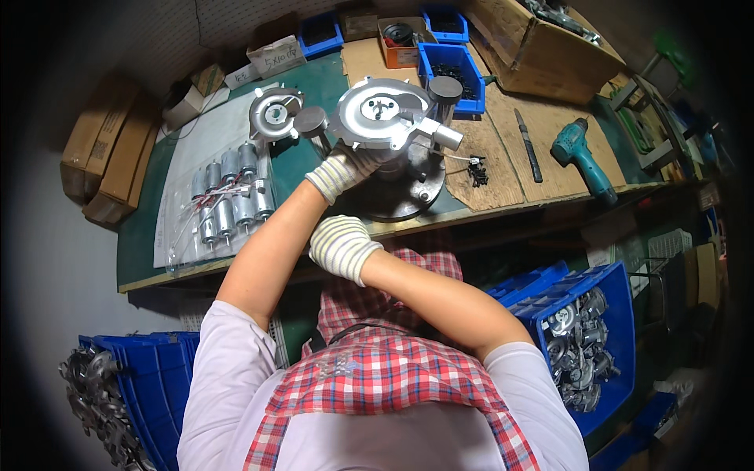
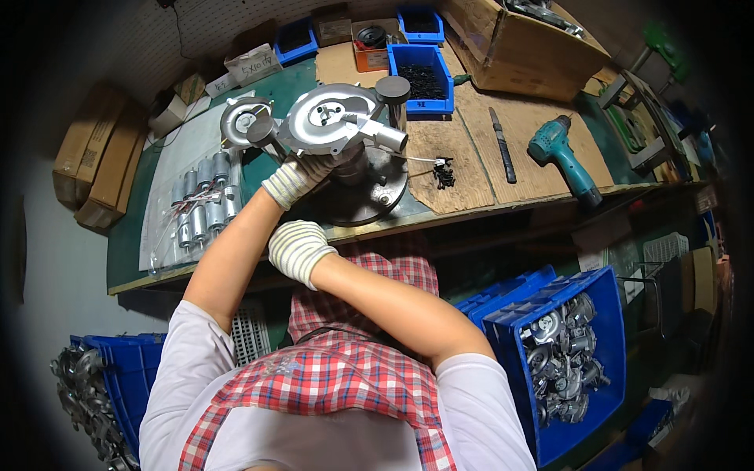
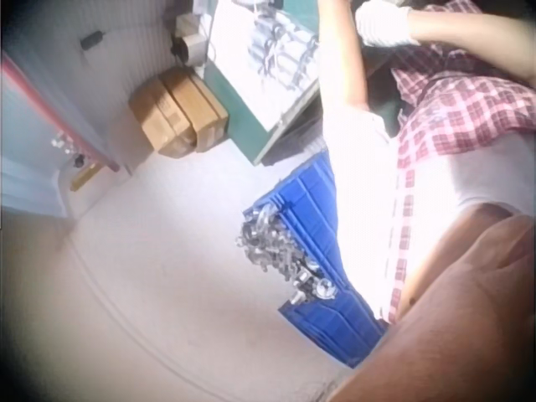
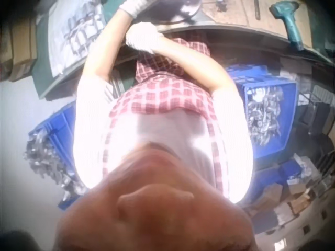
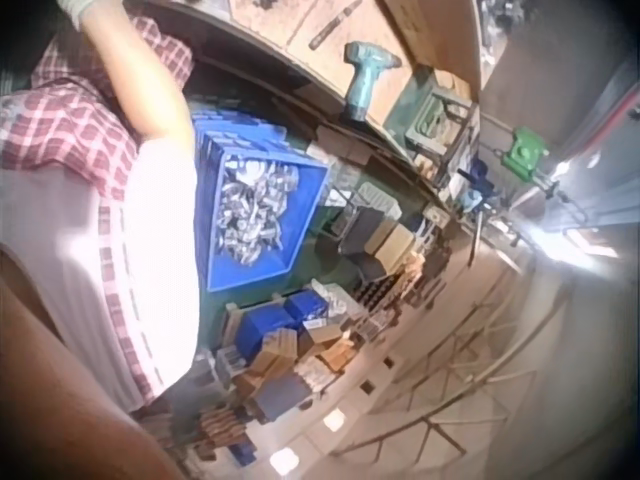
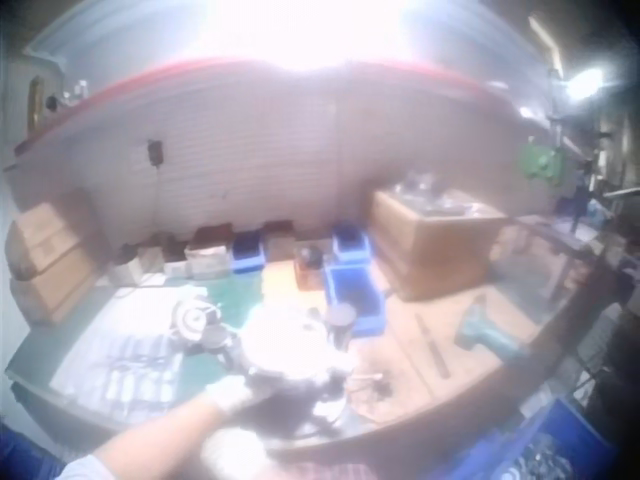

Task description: The person assembles a metal housing with a cylindrical motor using a cordless drill and a bench vise. They insert screws, tighten them with the drill, and secure the assembly in the vise to check fit. The process repeats for multiple units, with finished assemblies placed on the workbench.

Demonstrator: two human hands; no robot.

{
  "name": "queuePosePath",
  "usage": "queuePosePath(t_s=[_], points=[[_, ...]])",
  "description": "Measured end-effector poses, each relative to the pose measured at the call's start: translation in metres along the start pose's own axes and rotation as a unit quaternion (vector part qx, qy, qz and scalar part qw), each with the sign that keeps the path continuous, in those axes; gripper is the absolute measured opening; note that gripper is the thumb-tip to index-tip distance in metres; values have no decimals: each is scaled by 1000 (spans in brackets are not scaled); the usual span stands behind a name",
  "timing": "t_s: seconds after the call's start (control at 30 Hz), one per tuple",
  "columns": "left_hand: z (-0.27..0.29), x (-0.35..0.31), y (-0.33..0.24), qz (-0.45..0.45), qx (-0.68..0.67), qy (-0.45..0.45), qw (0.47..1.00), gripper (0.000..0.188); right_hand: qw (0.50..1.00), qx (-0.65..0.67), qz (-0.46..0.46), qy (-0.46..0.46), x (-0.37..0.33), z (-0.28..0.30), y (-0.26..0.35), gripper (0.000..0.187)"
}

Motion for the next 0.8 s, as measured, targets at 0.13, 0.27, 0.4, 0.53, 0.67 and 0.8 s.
queuePosePath(t_s=[0.13,0.27,0.4,0.53,0.67,0.8], points=[[-7,16,15,70,-582,195,786,47,999,24,-23,-16,-8,11,-4,23],[-3,11,27,102,-674,271,679,46,982,124,-108,-92,-28,11,-9,30],[0,17,14,-37,-507,352,786,45,944,276,-127,-126,-49,0,-21,30],[5,24,11,-74,-423,355,830,48,806,543,-178,-153,-67,-17,-27,12],[-13,-1,11,131,-615,127,767,49,744,627,-181,-145,-75,-20,-21,16],[-10,18,18,164,-668,157,709,50,828,498,-160,-203,-109,-6,-37,22]])
Point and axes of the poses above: each hand's wrist, its own x-axis towards the middle knuckle, its own z-axis out of the back of the hand, y = z × x, the point moved 8 cm from there along x, towards the middle knuckle, and after that the axes turned 9 degrees about x, right-handed, at the moved point
